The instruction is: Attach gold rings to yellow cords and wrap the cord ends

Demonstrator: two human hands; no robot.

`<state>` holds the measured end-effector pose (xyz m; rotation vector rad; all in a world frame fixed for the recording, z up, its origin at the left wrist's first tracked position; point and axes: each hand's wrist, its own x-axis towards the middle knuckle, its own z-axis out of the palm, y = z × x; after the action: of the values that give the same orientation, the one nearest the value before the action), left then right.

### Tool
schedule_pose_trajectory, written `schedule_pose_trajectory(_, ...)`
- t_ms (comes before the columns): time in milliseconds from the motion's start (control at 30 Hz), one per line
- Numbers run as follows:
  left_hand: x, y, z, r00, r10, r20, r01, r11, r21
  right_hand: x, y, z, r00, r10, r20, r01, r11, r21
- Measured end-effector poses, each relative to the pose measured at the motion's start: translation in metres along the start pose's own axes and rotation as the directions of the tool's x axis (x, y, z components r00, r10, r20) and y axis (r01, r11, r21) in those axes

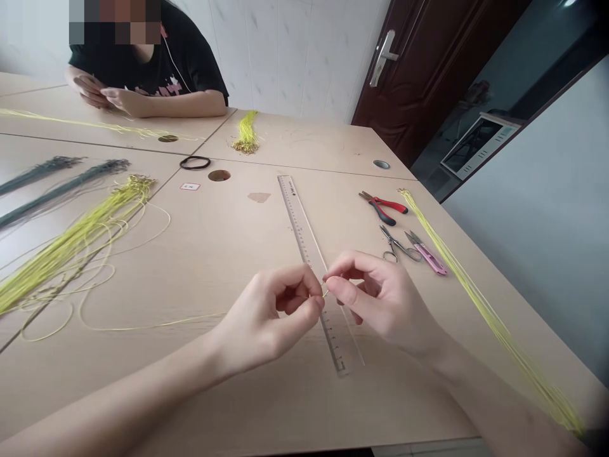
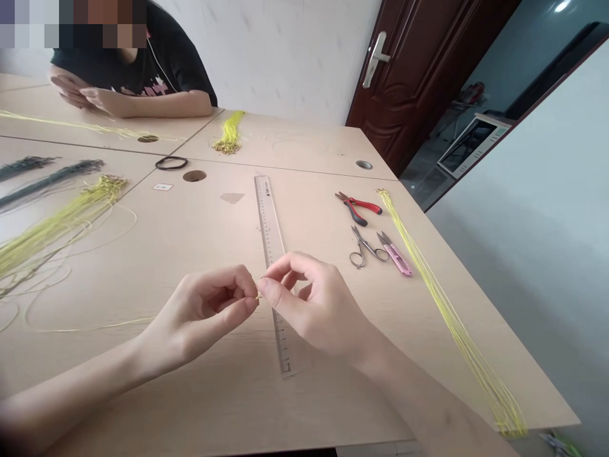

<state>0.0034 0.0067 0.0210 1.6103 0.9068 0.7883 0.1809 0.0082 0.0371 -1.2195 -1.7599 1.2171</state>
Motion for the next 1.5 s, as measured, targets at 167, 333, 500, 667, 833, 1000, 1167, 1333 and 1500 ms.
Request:
schedule_pose_trajectory(167,-0.002,0.004,0.000,0.995,0.028,-0.092,-0.028,1.000,-0.005,-0.004,-0.003,0.001,0.999,-0.014,-0.033,0.015,0.999,0.030)
schedule_pose_trajectory(333,-0.005,0.010,0.001,0.983,0.095,-0.159,-0.095,0.995,0.005,-0.012,-0.006,0.009,0.985,-0.127,-0.113,0.131,0.991,0.025)
schedule_pose_trajectory(500,-0.009,0.012,0.004,0.974,0.138,-0.179,-0.145,0.989,-0.029,-0.016,-0.005,0.014,0.953,-0.270,-0.137,0.270,0.963,-0.023)
schedule_pose_trajectory(667,-0.013,0.014,0.005,0.975,0.139,-0.175,-0.154,0.985,-0.074,-0.018,-0.004,0.014,0.925,-0.351,-0.145,0.343,0.936,-0.075)
schedule_pose_trajectory(833,-0.014,0.012,0.005,0.963,0.188,-0.194,-0.197,0.980,-0.028,-0.017,-0.004,0.013,0.887,-0.441,-0.140,0.422,0.895,-0.146)
schedule_pose_trajectory(1000,-0.013,0.013,0.006,0.951,0.214,-0.223,-0.222,0.975,-0.010,-0.015,-0.005,0.009,0.842,-0.522,-0.133,0.478,0.838,-0.262)
schedule_pose_trajectory(1167,-0.010,0.012,0.006,0.948,0.223,-0.226,-0.231,0.973,-0.010,-0.016,-0.005,0.009,0.823,-0.555,-0.120,0.505,0.813,-0.291)
schedule_pose_trajectory(1333,-0.012,0.012,0.005,0.938,0.262,-0.227,-0.268,0.963,0.004,-0.015,-0.006,0.009,0.844,-0.515,-0.147,0.494,0.855,-0.159)
schedule_pose_trajectory(1500,-0.012,0.010,0.006,0.933,0.291,-0.210,-0.291,0.956,0.032,-0.013,-0.008,0.006,0.993,-0.110,0.041,0.102,0.979,0.176)
